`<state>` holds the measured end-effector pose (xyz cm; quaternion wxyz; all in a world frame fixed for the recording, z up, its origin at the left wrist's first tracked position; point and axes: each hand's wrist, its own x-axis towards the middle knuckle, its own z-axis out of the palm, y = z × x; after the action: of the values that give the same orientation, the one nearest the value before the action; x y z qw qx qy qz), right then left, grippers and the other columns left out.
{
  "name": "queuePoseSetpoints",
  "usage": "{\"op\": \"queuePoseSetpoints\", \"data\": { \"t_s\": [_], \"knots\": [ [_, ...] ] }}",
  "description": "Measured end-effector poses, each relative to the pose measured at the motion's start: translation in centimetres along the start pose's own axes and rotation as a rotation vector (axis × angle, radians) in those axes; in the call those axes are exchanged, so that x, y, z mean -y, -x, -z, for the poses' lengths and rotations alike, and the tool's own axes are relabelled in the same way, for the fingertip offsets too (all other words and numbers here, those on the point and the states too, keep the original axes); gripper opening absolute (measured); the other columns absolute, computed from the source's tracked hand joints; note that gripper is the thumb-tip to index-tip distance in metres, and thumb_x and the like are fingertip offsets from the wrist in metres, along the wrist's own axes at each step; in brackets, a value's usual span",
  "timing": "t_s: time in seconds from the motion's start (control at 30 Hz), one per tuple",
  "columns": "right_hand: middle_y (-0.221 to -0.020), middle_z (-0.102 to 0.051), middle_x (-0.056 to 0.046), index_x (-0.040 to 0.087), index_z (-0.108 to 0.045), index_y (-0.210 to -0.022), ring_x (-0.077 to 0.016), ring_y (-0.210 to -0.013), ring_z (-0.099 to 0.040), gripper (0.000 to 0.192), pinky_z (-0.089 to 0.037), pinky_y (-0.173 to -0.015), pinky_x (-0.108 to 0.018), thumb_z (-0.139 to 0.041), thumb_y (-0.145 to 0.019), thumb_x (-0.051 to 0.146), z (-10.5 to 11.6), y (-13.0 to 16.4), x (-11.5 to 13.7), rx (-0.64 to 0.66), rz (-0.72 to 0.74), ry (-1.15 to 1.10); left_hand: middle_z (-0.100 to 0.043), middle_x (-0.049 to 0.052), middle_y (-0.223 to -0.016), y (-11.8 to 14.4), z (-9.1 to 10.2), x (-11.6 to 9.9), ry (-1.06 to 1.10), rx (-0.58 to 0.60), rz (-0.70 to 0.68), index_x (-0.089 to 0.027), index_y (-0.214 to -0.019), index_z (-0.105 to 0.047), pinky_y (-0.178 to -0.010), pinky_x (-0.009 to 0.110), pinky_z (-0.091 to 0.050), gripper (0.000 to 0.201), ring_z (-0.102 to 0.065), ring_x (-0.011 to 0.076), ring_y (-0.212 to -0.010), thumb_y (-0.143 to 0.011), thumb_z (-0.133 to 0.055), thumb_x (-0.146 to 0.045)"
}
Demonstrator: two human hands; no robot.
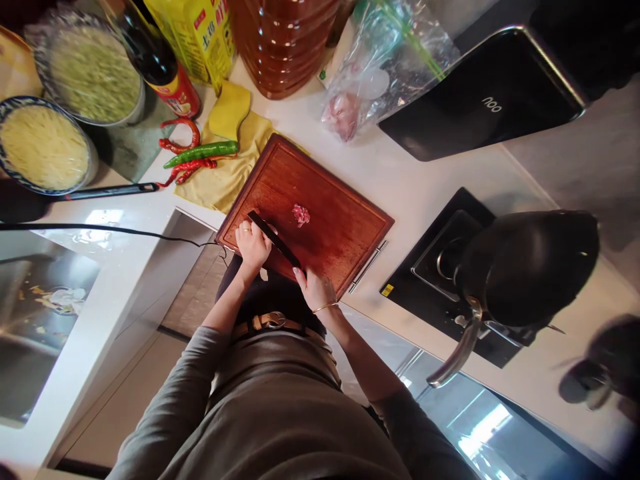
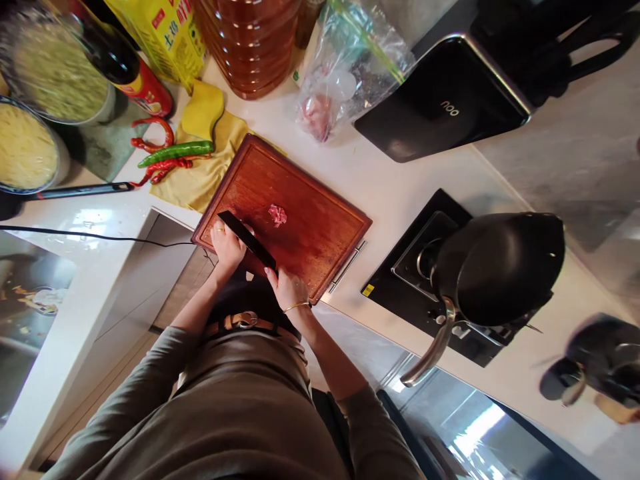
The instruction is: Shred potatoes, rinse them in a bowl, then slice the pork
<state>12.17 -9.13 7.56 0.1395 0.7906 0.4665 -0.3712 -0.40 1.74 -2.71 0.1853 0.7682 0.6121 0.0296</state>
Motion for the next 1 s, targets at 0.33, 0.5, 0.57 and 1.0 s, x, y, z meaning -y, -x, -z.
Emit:
{"op": "queuePoseSetpoints", "data": {
  "t_s": [0.33,0.5,0.57,1.0],
  "knots": [
    [-0.079,-0.069,-0.010,0.016,-0.063,-0.096,-0.0179,-0.069,-0.063,0.050,-0.030,-0.057,-0.025,-0.026,-0.095,0.049,0.9,1.1,-0.3,0.069,-0.021,0.014,-0.054,0.017,-0.092,0.0,0.8,-0.8,0.014,0.038,0.053,-0.013,-0.085,-0.052,-0.084,0.046,-0.034,0.016,-0.050,0.0318,-0.095,-0.079,-0.043,-0.025],
    [-0.079,-0.070,-0.011,0.017,-0.063,-0.098,-0.0190,-0.071,-0.064,0.052,-0.032,-0.057,-0.024,-0.025,-0.094,0.051,0.6,0.2,0.3,0.060,-0.031,0.008,-0.054,0.016,-0.092,0.0,0.6,-0.7,0.037,0.021,0.052,-0.015,-0.082,-0.051,-0.084,0.045,-0.035,0.012,-0.050,0.0310,-0.095,-0.079,-0.043,-0.024],
    [-0.079,-0.069,-0.012,0.017,-0.063,-0.098,-0.0196,-0.071,-0.064,0.055,-0.033,-0.058,-0.024,-0.023,-0.093,0.054,0.4,-0.9,1.2,0.044,-0.029,0.009,-0.054,0.016,-0.093,0.0,0.5,-0.6,0.050,0.021,0.056,-0.015,-0.082,-0.051,-0.085,0.045,-0.034,0.011,-0.050,0.0309,-0.096,-0.078,-0.044,-0.024],
    [-0.059,-0.062,-0.006,0.016,-0.061,-0.069,-0.0138,-0.058,-0.060,0.071,-0.038,-0.057,-0.022,-0.008,-0.090,0.060,-1.1,-3.0,-2.4,-0.068,0.027,-0.536,-0.054,0.016,-0.093,0.1,0.7,-0.7,0.013,0.026,0.019,-0.014,-0.084,-0.051,-0.085,0.046,-0.033,0.019,-0.050,0.0309,-0.096,-0.083,-0.039,-0.029]
  ]
}}
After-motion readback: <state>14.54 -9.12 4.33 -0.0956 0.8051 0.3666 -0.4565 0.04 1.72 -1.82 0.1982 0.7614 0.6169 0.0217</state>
